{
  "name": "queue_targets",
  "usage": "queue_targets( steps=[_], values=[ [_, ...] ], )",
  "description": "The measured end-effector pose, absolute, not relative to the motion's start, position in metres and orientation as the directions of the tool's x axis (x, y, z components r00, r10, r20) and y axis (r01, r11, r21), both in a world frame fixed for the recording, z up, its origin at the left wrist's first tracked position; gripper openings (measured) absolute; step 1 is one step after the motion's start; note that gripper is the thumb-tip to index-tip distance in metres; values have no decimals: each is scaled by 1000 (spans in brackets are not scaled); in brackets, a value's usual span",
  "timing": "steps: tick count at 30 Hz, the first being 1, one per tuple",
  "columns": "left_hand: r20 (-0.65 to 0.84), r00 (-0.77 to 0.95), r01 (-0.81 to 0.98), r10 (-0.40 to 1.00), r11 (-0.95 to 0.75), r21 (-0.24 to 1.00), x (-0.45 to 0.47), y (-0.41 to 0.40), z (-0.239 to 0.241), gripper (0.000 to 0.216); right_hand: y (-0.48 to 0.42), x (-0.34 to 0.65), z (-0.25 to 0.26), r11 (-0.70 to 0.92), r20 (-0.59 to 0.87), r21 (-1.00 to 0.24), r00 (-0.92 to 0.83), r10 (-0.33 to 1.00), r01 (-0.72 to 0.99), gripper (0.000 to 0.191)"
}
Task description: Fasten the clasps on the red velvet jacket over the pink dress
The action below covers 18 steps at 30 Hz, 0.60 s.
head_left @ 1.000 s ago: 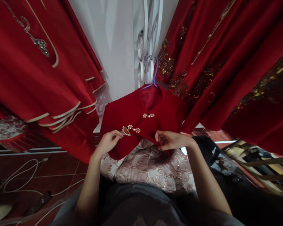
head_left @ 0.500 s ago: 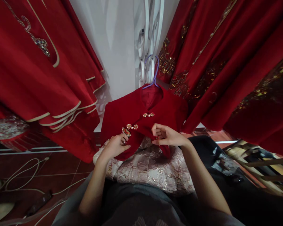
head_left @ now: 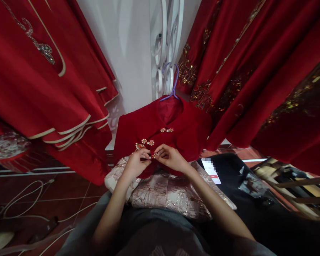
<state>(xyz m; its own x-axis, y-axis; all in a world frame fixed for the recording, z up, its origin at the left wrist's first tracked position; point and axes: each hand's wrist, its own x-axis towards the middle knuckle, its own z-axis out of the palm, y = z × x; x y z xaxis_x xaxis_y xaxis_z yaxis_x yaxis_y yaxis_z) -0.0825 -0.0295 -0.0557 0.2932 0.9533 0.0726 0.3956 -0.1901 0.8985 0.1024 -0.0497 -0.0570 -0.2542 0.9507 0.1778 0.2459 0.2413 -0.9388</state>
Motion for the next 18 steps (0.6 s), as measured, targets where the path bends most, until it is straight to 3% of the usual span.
queue_targets(
  steps=[5, 18],
  values=[
    [100, 276, 375, 956, -203, 904, -88, -29, -49, 13, -48, 101, -56, 246, 184, -922, -222, 957, 299, 21],
    [28, 338, 330, 941, -146, 932, -92, -32, -47, 21, -58, 94, -43, 282, 225, -856, -179, 958, 434, 11]
  ],
)
